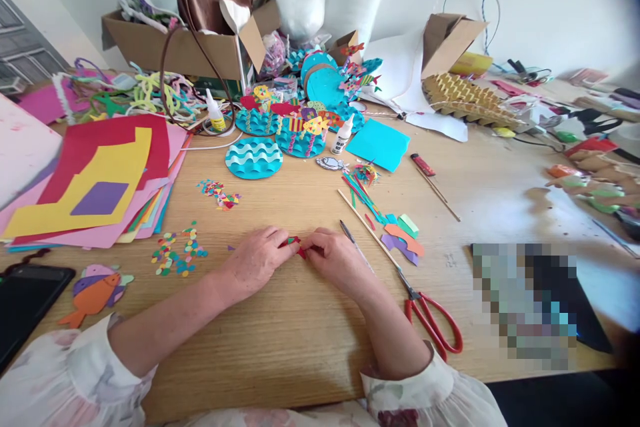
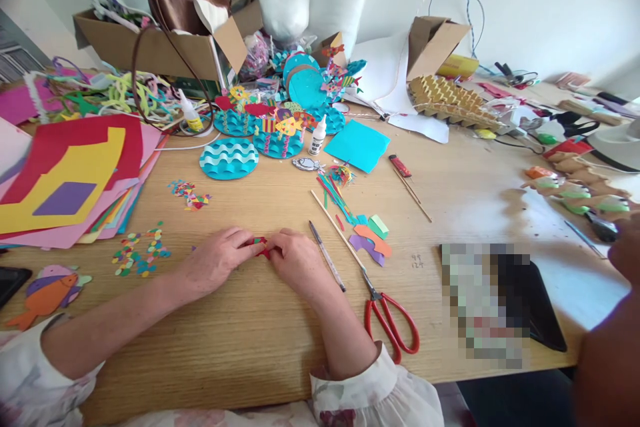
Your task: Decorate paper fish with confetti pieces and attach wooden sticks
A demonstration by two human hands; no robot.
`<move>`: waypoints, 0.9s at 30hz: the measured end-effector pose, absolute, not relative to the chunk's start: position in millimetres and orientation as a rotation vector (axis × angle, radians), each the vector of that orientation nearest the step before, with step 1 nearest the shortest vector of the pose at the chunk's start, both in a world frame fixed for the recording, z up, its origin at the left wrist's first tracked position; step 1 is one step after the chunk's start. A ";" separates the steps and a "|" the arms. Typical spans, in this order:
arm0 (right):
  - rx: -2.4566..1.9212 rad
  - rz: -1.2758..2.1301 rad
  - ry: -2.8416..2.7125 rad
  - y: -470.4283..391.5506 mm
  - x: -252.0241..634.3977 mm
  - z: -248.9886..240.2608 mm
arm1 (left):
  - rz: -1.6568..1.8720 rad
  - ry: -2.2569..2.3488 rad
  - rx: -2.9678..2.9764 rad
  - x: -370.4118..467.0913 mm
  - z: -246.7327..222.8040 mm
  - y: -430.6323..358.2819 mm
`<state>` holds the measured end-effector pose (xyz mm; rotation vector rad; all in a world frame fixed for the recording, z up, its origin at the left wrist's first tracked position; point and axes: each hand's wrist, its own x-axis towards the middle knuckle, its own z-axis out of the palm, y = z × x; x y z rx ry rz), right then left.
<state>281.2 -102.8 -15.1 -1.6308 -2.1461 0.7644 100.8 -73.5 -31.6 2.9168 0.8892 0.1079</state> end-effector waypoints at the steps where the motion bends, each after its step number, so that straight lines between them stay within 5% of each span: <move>1: -1.634 0.764 -2.146 -102.6 281.2 -14.9 | 0.098 0.886 2.915 100.7 -31.2 -73.5; 27: -1.646 0.800 -2.178 -102.9 280.5 -11.1 | 0.139 0.863 2.864 96.9 -31.7 -71.4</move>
